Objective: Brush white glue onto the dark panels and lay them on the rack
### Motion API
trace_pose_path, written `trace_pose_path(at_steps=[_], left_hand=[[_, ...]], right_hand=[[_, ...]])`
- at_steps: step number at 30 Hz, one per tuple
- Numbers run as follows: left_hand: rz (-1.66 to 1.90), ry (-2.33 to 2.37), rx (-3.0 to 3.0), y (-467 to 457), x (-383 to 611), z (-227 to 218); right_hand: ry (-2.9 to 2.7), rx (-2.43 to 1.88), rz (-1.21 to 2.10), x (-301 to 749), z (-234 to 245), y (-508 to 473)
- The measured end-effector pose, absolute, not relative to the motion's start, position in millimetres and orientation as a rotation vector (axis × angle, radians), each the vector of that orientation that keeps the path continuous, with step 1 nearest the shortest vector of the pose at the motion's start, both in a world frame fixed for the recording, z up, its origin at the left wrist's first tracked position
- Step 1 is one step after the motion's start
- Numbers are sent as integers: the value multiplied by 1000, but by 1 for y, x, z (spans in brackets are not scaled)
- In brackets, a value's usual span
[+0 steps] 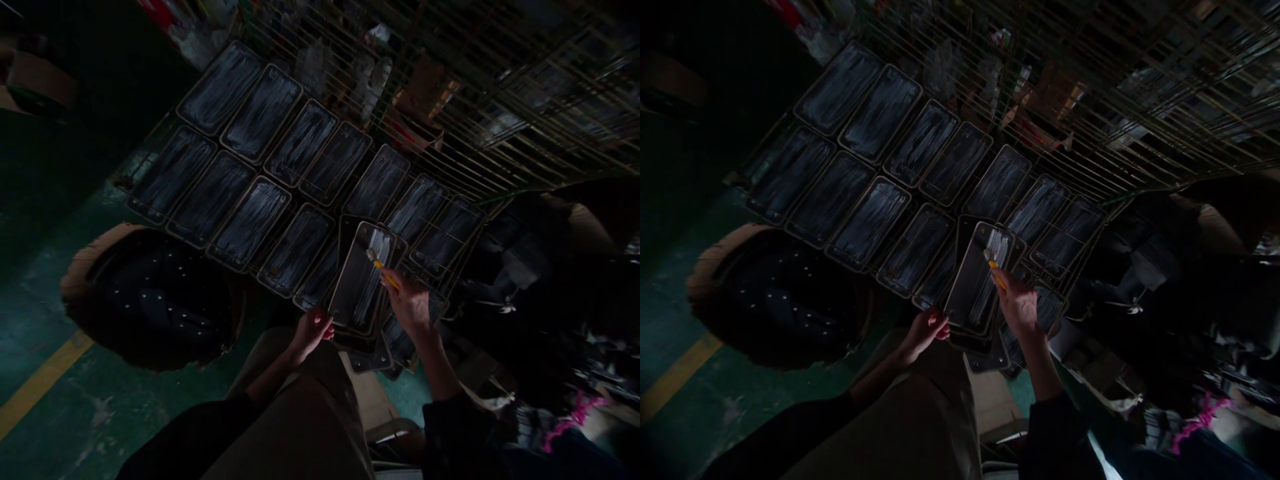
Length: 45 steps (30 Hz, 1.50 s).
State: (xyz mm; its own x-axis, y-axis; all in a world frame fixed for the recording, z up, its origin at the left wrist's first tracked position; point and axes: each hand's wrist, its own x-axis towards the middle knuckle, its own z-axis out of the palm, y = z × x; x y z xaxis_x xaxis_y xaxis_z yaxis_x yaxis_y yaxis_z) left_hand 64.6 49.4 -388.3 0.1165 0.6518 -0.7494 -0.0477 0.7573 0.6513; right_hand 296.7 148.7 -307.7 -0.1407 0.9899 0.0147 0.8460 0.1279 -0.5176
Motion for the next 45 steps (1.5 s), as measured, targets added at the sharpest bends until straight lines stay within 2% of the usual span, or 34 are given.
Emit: trace_pose_path(at_steps=[4, 10, 16, 24, 30, 36, 42, 45], left_hand=[[550, 1376, 501, 48, 66, -390], [548, 1369, 441, 50, 66, -384], [571, 1384, 478, 48, 66, -386], [585, 1379, 502, 46, 67, -387], [593, 1373, 470, 44, 66, -390], [595, 1374, 467, 44, 67, -390], [604, 1373, 449, 46, 66, -389], [601, 1380, 449, 46, 67, -389]], right_hand=[[-2163, -1697, 788, 282, -295, 68], [-2192, -1657, 884, 267, -279, 2], [-2015, -1712, 768, 277, -271, 81], [-1925, -1728, 396, 284, -313, 207], [-2005, -1720, 445, 281, -330, 193], [-2126, -1654, 717, 277, -298, 153], [-1962, -1702, 505, 282, -310, 201], [-2020, -1706, 528, 281, -324, 198]])
